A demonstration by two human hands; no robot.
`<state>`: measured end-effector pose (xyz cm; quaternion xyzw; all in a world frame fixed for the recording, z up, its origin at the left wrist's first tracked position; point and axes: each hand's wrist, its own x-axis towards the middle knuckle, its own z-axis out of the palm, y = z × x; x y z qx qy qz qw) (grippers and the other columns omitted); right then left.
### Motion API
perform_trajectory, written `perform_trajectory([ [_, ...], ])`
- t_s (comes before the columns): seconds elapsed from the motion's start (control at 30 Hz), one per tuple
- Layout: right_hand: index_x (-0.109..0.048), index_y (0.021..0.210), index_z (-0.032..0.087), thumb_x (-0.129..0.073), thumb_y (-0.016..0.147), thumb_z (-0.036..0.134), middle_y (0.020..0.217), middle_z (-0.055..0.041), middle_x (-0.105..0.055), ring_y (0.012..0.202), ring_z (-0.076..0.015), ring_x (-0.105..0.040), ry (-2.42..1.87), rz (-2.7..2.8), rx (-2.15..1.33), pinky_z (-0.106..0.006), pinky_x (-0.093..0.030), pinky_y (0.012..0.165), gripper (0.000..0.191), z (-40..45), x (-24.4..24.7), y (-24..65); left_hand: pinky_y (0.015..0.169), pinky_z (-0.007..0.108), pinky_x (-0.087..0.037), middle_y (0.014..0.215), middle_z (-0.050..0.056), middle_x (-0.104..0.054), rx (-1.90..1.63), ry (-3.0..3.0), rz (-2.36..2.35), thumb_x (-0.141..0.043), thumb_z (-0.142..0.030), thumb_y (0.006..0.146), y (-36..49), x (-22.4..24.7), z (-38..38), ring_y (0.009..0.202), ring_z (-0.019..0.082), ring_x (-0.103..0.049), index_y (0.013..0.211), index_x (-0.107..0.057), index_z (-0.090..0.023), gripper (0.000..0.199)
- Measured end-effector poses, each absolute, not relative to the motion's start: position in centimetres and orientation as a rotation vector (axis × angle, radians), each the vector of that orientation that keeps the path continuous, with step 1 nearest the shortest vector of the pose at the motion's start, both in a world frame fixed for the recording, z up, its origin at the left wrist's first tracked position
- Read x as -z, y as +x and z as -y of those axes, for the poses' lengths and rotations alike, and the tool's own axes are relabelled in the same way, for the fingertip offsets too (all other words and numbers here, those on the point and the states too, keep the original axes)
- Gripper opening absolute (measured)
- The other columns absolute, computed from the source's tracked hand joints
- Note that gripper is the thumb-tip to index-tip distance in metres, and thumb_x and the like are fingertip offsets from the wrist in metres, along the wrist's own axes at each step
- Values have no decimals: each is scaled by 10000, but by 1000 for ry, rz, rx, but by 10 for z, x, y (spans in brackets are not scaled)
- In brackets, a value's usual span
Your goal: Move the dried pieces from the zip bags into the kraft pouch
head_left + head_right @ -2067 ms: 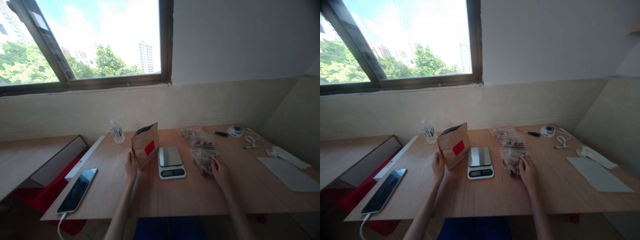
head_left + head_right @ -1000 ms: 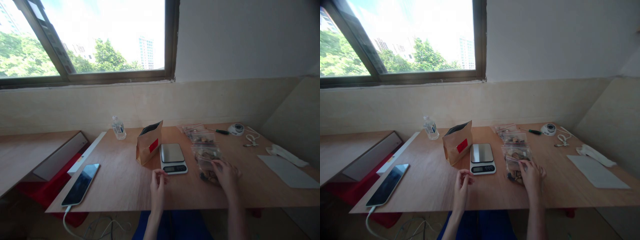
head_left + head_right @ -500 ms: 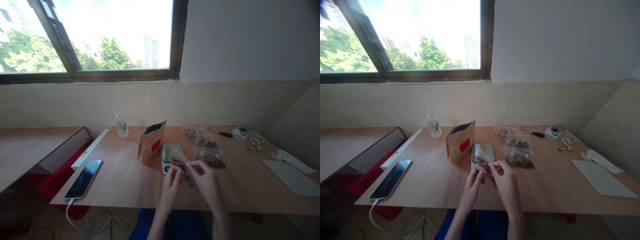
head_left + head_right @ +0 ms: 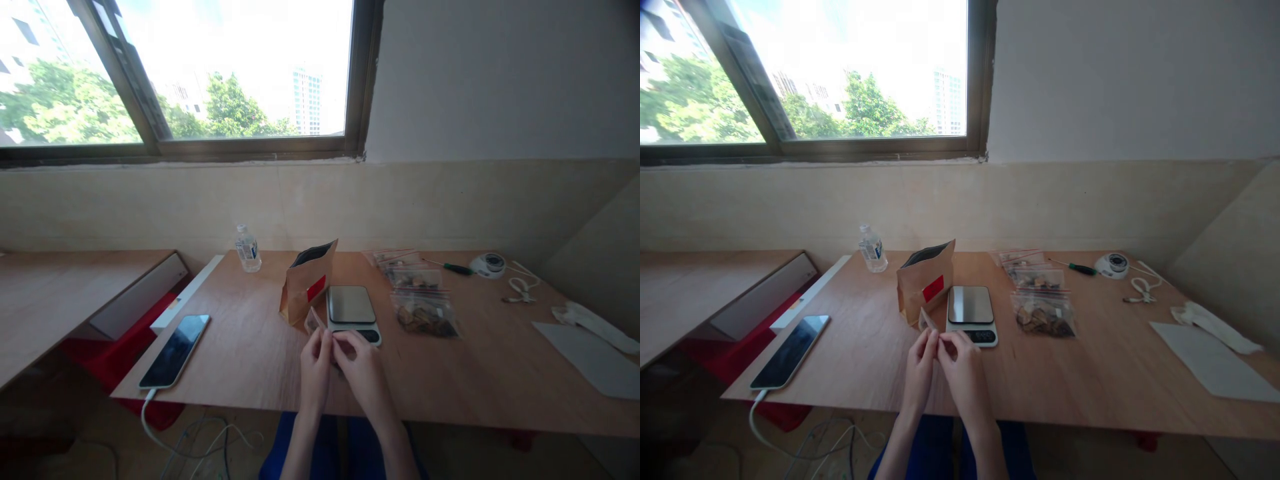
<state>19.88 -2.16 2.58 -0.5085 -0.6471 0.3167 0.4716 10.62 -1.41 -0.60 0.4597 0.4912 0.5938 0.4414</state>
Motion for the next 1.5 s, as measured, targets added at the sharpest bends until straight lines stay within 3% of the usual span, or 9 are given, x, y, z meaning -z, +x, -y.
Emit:
perform_trajectory([
  [0.3, -652, 712, 157, -582, 776, 300, 708, -52, -659, 639, -178, -630, -1259, 1392, -927, -261, -493, 606, 172, 18, -16, 202, 692, 246, -433, 795, 45, -639, -1264, 1319, -1199, -449, -430, 825, 90, 9, 10, 771, 171, -564, 908, -627, -155, 339],
  [0.53, -588, 680, 161, -595, 760, 368, 604, -21, -625, 559, -164, -603, -1134, 1268, -1126, -252, -475, 552, 222, 18, -18, 205, 525, 202, -328, 573, -30, -468, -1255, 1452, -1126, -414, -398, 858, 92, 18, 12, 536, 94, -419, 678, -496, -160, 309],
  [0.73, -548, 680, 169, -604, 732, 398, 589, -21, -619, 543, -173, -591, -1377, 1005, -660, -270, -457, 537, 242, 6, -10, 236, 528, 206, -324, 561, -16, -485, -1276, 1495, -1176, -415, -385, 860, 89, 17, 17, 540, 99, -443, 605, -466, -162, 342],
  [0.83, -540, 718, 174, -596, 746, 426, 624, -32, -645, 572, -181, -615, -1315, 1025, -714, -275, -473, 543, 260, 4, -20, 244, 544, 207, -341, 550, -15, -480, -1332, 1469, -1184, -437, -401, 849, 90, 17, 18, 550, 103, -453, 560, -459, -163, 375],
  [0.93, -525, 732, 182, -601, 751, 433, 659, -35, -656, 640, -193, -650, -1201, 1082, -832, -287, -504, 595, 262, 5, -35, 235, 662, 220, -408, 650, -4, -538, -1570, 1217, -1147, -418, -426, 858, 99, 23, 15, 653, 116, -518, 633, -510, -166, 356],
  [1.07, -505, 753, 191, -583, 764, 445, 677, -30, -641, 660, -198, -658, -1110, 1149, -961, -303, -525, 608, 266, -1, -42, 216, 826, 283, -449, 1004, 52, -636, -1698, 720, -974, -427, -494, 837, 113, 43, 5, 927, 163, -591, 1046, -573, -188, 398],
  [1.2, -531, 802, 181, -536, 801, 405, 736, -42, -639, 692, -182, -639, -1147, 1306, -936, -289, -519, 621, 224, -8, -31, 209, 884, 335, -454, 1031, 95, -669, -1549, 470, -864, -421, -606, 789, 119, 64, -6, 1007, 213, -603, 1079, -609, -160, 564],
  [1.37, -574, 927, 178, -468, 846, 281, 889, -65, -630, 778, -161, -602, -1188, 1472, -558, -283, -492, 708, 168, -1, -36, 210, 972, 298, -393, 1176, 62, -615, -1650, 521, -1049, -405, -547, 835, 120, 76, -17, 1105, 157, -549, 1120, -581, -193, 487],
  [1.5, -586, 959, 175, -408, 850, 184, 960, -79, -633, 847, -168, -613, -1153, 1702, -644, -296, -488, 771, 209, -11, -40, 208, 997, 307, -365, 1186, 76, -604, -1707, 629, -1202, -350, -528, 864, 119, 71, -24, 1134, 157, -527, 1149, -560, -174, 501],
])
